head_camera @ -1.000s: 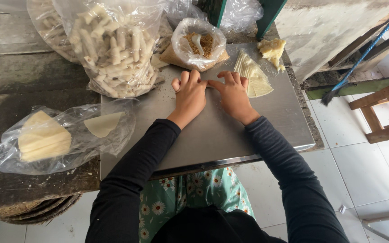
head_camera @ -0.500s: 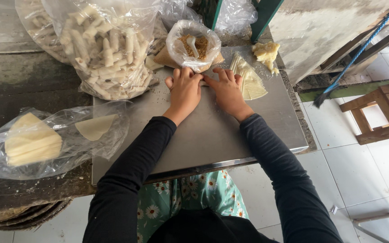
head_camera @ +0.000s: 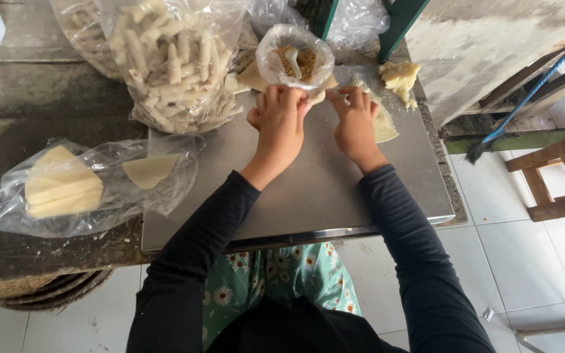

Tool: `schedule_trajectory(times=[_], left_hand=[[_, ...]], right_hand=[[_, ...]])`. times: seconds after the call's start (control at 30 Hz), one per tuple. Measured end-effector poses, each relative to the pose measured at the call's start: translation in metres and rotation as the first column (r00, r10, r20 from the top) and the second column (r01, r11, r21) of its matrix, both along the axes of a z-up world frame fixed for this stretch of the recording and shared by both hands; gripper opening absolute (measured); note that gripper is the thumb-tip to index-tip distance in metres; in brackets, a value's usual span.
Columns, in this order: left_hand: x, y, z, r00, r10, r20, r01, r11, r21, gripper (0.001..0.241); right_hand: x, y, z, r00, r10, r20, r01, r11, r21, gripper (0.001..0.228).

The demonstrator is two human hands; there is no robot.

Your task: The person repeatedly scoops a brown filling onto triangular dough sheets, folds them into sealed dumplings, and places them into a plastic bag. The process is continuous and repetitive throughout the clip.

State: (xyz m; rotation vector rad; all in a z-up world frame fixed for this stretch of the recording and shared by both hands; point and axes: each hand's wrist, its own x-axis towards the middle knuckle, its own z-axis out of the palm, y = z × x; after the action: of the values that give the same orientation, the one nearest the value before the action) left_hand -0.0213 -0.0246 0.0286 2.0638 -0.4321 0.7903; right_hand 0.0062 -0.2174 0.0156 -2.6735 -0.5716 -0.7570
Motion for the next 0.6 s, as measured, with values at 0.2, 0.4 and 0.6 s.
schedule_trajectory(times=[0.2, 0.4, 0.6], left_hand=[[-0.018, 0.028, 0.036, 0.409, -0.909, -0.077, 0.225, 0.182, -0.957, 0.015], [-0.031, 0.025, 0.050, 0.336, -0.940, 0.061, 0.309, 0.049, -0.950, 0.012], [-0.028, 0.052, 0.093, 0.893, -0.441, -0.093, 0.349, 0.807, -0.476, 0.014]], right_hand=[[0.000, -0.011, -0.003, 1.000, -0.017, -0.027, 0.019, 0.997, 0.079, 0.063], [-0.001, -0.011, -0.004, 1.000, 0.004, 0.014, -0.005, 0.997, 0.075, 0.060], [0.005, -0.022, -0.001, 0.998, -0.065, 0.009, 0.064, 0.996, 0.060, 0.054]])
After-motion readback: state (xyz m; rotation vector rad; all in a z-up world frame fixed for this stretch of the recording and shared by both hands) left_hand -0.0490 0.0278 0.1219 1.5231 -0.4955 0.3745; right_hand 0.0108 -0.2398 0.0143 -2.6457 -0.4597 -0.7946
